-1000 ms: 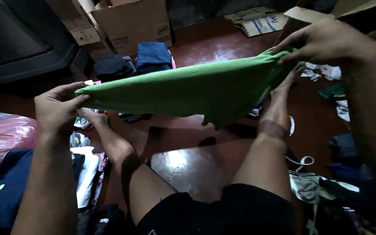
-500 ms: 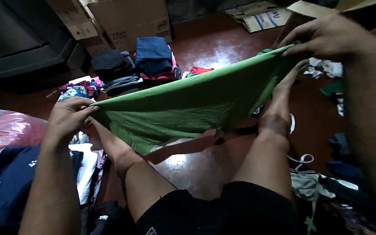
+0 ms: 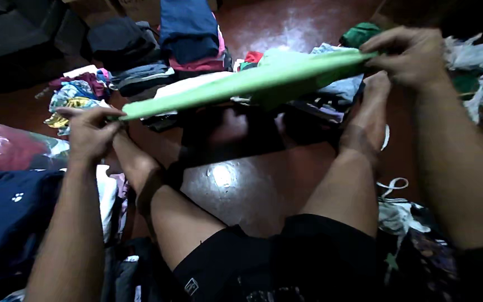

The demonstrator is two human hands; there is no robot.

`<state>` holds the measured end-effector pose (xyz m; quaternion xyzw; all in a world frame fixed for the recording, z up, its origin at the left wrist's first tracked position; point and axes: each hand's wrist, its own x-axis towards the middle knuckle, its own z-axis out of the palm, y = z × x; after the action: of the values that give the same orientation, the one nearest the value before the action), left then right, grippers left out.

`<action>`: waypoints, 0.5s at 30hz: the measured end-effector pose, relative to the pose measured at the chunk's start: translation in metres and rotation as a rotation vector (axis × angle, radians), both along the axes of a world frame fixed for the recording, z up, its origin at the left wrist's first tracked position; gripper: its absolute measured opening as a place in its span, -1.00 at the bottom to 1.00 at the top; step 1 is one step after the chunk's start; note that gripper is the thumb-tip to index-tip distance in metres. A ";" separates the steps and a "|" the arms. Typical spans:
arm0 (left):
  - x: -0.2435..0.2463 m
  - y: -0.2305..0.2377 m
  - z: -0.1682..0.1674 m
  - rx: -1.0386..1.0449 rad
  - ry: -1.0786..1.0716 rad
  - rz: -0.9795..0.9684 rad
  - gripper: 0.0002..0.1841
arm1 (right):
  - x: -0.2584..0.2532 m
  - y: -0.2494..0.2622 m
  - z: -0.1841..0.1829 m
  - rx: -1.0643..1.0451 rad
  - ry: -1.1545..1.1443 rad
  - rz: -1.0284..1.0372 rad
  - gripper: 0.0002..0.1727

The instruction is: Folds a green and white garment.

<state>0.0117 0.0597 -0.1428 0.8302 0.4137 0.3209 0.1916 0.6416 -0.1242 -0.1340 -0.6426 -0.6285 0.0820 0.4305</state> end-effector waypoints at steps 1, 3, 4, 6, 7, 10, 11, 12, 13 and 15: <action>-0.004 -0.007 -0.020 0.003 0.065 -0.018 -0.75 | -0.005 -0.008 -0.025 -0.035 -0.006 0.024 -0.71; -0.008 -0.020 -0.071 -0.051 0.204 -0.033 -0.79 | -0.020 -0.022 -0.078 -0.122 -0.005 0.049 -0.78; -0.007 -0.027 -0.097 -0.116 0.301 -0.036 -0.81 | -0.028 -0.028 -0.106 -0.186 -0.019 0.062 -0.79; -0.003 -0.038 -0.143 -0.334 0.566 -0.075 -0.80 | -0.042 -0.039 -0.159 -0.380 -0.120 0.091 -0.78; 0.000 -0.039 -0.162 -0.478 0.706 -0.129 -0.74 | -0.049 -0.045 -0.181 -0.487 -0.192 0.104 -0.78; 0.019 -0.040 -0.186 -0.618 0.907 -0.178 -0.64 | -0.074 -0.055 -0.216 -0.738 -0.274 0.109 -0.78; 0.027 -0.042 -0.186 -0.594 0.871 -0.144 -0.67 | -0.081 -0.054 -0.219 -0.751 -0.267 0.125 -0.77; 0.034 -0.043 -0.187 -0.571 0.831 -0.126 -0.69 | -0.089 -0.053 -0.220 -0.747 -0.270 0.145 -0.75; 0.038 -0.041 -0.190 -0.546 0.805 -0.124 -0.68 | -0.096 -0.050 -0.221 -0.747 -0.279 0.162 -0.71; 0.045 -0.036 -0.201 -0.530 0.799 -0.109 -0.61 | -0.104 -0.042 -0.225 -0.785 -0.311 0.206 -0.58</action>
<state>0.0570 0.0241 -0.3442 0.8316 0.4784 -0.1502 0.2389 0.5373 -0.1664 -0.3594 -0.6962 -0.6678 0.2598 0.0433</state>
